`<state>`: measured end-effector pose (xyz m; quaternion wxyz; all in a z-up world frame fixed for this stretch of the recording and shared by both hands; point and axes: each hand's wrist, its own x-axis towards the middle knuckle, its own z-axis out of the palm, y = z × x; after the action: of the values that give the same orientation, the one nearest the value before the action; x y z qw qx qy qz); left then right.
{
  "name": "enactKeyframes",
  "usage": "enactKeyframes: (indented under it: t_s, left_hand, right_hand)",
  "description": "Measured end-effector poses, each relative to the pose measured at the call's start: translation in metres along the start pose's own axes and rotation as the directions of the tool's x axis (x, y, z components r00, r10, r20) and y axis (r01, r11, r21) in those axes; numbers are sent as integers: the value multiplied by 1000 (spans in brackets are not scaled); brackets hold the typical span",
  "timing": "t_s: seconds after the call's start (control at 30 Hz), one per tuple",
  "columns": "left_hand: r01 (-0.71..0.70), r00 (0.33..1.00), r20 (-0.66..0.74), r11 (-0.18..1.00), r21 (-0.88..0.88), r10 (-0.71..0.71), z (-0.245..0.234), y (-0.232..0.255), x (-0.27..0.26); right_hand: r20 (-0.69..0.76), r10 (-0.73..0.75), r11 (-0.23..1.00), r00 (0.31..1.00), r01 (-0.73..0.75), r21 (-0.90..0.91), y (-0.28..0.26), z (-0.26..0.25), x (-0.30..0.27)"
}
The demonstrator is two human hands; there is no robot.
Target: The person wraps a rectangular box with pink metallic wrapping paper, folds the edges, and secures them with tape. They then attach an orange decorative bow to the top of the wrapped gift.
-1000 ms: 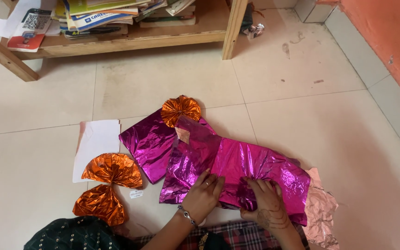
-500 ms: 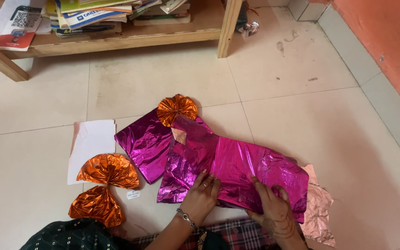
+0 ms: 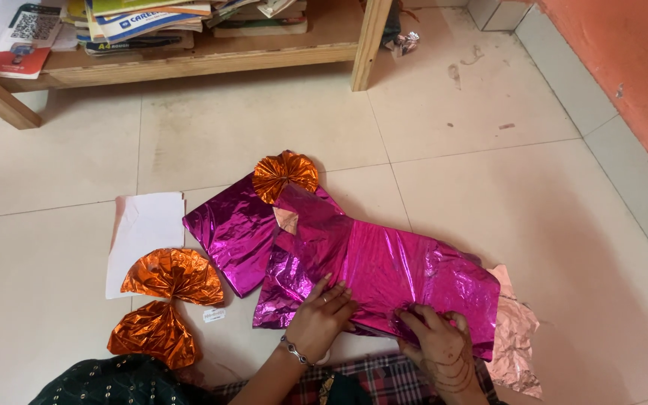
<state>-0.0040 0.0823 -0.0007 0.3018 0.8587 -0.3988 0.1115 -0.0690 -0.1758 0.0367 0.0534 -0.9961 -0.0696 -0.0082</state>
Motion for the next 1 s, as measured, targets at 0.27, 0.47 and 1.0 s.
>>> enactKeyframes:
  t_s: [0.27, 0.47, 1.0]
  left_hand:
    - [-55, 996, -71, 998, 30, 57, -7, 3, 3]
    - [-71, 995, -60, 994, 80, 76, -15, 8, 3]
    - [-148, 983, -78, 971, 187, 164, -9, 5, -1]
  right_hand:
    - [-86, -35, 999, 996, 35, 3, -3, 4, -3]
    - [-232, -139, 990, 963, 138, -20, -4, 9, -6]
    - [-331, -275, 959, 903, 232, -164, -6, 36, -14]
